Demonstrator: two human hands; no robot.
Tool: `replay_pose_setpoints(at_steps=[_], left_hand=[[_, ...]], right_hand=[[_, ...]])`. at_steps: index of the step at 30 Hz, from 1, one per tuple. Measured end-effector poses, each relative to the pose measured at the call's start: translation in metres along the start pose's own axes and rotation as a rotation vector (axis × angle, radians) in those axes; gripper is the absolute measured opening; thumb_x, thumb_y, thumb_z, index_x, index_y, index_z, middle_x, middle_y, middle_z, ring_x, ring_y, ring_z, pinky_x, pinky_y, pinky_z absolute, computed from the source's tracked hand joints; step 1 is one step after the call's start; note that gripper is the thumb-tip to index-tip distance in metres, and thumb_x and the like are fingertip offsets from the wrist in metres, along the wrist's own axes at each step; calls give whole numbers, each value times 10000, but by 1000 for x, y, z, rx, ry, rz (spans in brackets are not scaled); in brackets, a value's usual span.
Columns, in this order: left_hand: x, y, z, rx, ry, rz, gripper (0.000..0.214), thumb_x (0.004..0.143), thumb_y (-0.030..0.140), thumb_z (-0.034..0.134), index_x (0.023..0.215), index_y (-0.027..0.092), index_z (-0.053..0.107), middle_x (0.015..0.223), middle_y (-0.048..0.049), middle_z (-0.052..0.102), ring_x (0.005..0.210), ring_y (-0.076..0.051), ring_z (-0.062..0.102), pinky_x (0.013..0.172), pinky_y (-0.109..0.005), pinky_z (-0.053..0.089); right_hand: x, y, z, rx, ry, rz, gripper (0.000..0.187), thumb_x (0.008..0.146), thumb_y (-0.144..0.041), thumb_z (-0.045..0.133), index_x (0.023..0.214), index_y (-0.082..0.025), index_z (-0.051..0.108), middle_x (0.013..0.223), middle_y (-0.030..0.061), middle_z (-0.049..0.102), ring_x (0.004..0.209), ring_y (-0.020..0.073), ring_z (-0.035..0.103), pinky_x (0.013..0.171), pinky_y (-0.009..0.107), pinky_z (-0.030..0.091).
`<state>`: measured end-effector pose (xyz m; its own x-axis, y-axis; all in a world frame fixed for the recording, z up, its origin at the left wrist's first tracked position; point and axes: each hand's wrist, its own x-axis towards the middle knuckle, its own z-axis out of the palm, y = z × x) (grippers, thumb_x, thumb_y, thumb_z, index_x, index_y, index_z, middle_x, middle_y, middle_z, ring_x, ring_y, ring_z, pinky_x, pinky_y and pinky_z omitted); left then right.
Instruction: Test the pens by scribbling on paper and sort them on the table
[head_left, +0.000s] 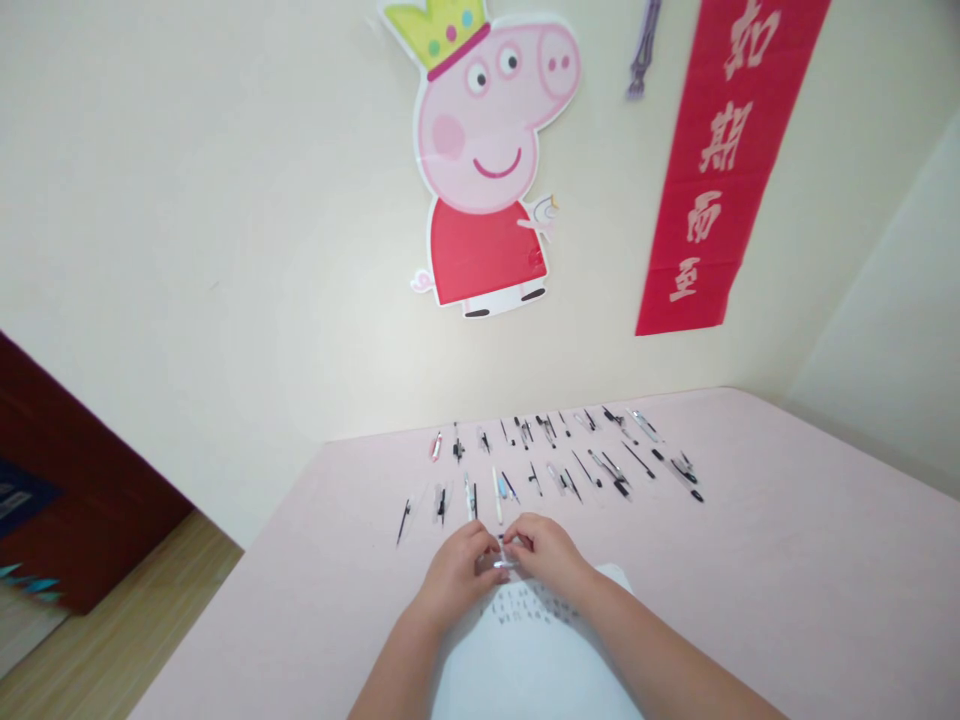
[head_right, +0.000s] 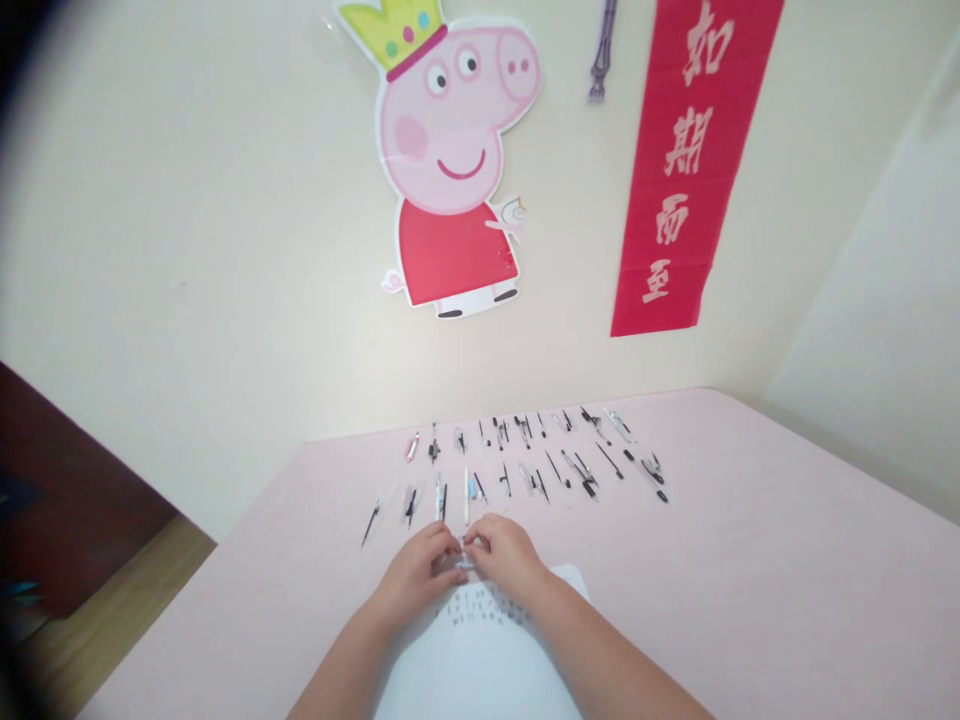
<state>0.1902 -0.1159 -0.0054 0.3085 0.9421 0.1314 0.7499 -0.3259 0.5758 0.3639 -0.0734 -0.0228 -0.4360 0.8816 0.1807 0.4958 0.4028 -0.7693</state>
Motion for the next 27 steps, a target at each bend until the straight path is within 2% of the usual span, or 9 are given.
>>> replay_pose_setpoints(at_steps=[7,13,17,21,27], left_hand=[[1,-3,2,-21,26,-6,209,679,279,690,828,187,575,850,-7,537,748,-145,489,642,-242,349],[1,-5,3,-39,25,-5,190,687,277,682,810,185,570,846,-6,538,730,-141,480,624,-237,340],[1,-6,3,-50,22,-21,205,680,288,685,811,180,569,832,-5,535,725,-140,474,621,-237,336],[2,-7,3,-64,17,-45,218,676,299,683,813,177,567,817,1,530,711,-136,465,615,-234,333],[2,-8,4,-92,31,-52,189,676,276,677,781,169,561,746,19,505,668,-124,442,598,-229,320]], right_hand=[[-2,-3,-1,-177,-96,-75,196,778,-177,543,836,-235,721,726,3,604,710,131,539,643,216,340],[-3,-6,-4,-192,-105,-104,201,799,-192,525,810,-243,718,690,-4,571,689,134,529,625,223,327],[-3,-8,-7,-143,-35,-56,256,779,-138,490,904,-225,695,762,11,591,719,141,538,669,232,357],[-4,-9,-10,-158,72,-59,388,705,-19,410,1019,-179,572,910,37,583,800,150,530,745,248,367],[-7,-9,-6,-274,-64,-178,291,702,-18,413,903,-178,549,915,41,544,814,158,512,716,249,361]])
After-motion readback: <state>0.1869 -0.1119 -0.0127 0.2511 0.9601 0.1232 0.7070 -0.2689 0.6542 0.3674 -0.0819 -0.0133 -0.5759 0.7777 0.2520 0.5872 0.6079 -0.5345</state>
